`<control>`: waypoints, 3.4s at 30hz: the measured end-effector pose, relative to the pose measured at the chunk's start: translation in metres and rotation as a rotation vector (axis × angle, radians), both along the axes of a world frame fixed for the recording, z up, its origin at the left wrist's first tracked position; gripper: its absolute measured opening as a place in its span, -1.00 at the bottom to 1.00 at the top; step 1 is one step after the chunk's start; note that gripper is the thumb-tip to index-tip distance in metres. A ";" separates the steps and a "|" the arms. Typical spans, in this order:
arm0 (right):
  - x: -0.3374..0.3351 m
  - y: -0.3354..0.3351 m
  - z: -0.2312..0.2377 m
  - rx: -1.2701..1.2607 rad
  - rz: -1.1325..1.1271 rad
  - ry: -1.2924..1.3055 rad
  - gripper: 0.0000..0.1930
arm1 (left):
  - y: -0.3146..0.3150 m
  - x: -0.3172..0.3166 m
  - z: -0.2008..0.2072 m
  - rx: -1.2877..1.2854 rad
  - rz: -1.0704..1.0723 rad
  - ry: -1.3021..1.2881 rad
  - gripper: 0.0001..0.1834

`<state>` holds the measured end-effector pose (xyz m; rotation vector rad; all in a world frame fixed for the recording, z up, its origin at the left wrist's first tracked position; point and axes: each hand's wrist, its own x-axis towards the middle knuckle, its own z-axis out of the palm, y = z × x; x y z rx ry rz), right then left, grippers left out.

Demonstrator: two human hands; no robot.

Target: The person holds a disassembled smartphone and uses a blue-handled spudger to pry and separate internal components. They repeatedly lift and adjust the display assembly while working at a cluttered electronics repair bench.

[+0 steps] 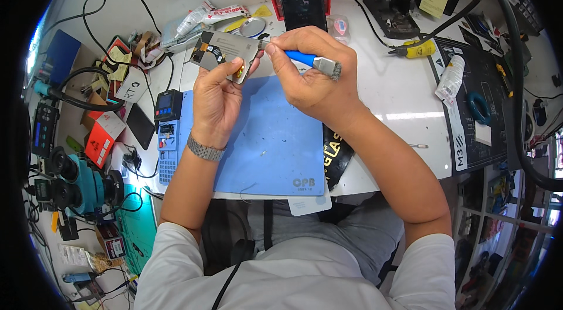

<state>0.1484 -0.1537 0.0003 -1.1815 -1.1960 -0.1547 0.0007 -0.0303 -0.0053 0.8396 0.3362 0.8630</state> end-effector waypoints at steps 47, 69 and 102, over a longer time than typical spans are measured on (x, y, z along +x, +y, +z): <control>-0.011 -0.002 0.001 -0.367 0.122 0.490 -0.86 | -0.023 0.005 0.000 0.521 0.129 -0.039 -0.11; -0.008 -0.001 -0.001 -0.380 0.059 0.601 -0.81 | -0.042 0.007 -0.017 0.684 0.126 0.042 -0.30; 0.004 0.001 0.002 -0.252 0.069 0.444 -0.88 | -0.002 0.000 0.000 0.055 -0.042 0.006 -0.45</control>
